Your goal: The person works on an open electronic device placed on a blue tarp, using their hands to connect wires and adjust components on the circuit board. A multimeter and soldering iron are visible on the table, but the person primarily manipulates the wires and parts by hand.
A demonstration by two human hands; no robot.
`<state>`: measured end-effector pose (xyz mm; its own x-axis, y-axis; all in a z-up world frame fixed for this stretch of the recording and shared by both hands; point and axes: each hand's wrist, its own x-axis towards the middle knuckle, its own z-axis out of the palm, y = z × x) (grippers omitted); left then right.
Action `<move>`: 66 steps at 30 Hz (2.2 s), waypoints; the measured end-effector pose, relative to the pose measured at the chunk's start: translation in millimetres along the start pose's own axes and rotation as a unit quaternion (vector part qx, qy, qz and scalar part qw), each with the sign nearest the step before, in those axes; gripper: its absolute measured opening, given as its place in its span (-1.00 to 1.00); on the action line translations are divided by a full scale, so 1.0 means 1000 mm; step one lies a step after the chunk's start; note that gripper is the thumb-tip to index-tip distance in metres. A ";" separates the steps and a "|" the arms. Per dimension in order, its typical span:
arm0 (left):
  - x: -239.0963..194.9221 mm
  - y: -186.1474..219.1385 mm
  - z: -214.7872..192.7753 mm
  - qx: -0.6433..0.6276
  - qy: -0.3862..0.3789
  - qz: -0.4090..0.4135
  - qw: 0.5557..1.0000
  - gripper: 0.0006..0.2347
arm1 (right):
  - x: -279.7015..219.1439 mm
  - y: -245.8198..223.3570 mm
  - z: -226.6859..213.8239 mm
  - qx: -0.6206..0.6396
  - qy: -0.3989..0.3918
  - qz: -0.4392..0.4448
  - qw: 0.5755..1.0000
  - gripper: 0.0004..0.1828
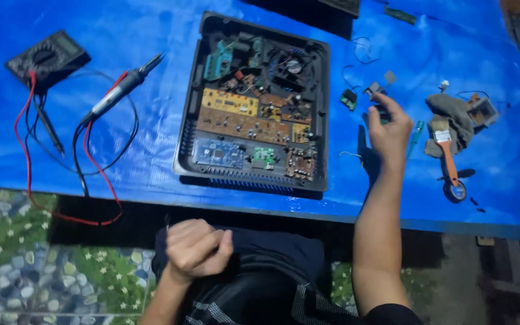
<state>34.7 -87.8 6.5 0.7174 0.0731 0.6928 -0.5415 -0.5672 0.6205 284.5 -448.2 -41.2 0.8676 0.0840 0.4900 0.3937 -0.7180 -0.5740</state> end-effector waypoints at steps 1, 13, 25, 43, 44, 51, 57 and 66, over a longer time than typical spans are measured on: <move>-0.003 0.000 0.008 -0.004 -0.007 0.007 1.000 -0.86 | 0.001 0.001 0.002 -0.002 0.008 0.006 1.000 -0.68; 0.018 -0.013 0.028 0.018 -0.032 -0.043 0.998 -0.73 | 0.013 0.009 0.028 -0.077 -0.051 0.001 0.996 -0.65; 0.041 -0.046 0.021 0.014 0.006 -0.055 0.998 -0.65 | 0.034 0.021 0.046 -0.108 -0.088 -0.001 0.990 -0.80; 0.038 -0.092 0.012 0.100 0.031 -0.070 0.992 -0.68 | 0.054 -0.054 0.033 -0.016 -0.101 -0.048 0.994 -0.75; 0.045 -0.087 0.011 0.103 0.027 -0.072 0.992 -0.71 | 0.055 -0.065 0.037 0.006 -0.149 -0.074 0.986 -0.76; 0.055 -0.087 0.024 0.094 -0.002 -0.031 0.995 -0.70 | 0.057 -0.066 0.072 0.029 -0.279 -0.140 0.950 -0.65; 0.041 -0.098 0.032 0.072 0.039 -0.032 0.996 -0.68 | 0.068 -0.068 0.072 0.008 -0.312 -0.123 0.942 -0.80; 0.081 -0.081 0.036 0.108 -0.071 -0.062 0.990 -0.93 | 0.067 -0.050 0.080 -0.041 -0.316 -0.129 0.939 -0.87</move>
<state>152.7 -65.0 -0.6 0.8349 0.0461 0.5485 -0.3502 -0.7243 0.5939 347.0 -351.4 -31.9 0.7636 0.6373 0.1040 0.6137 -0.6662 -0.4239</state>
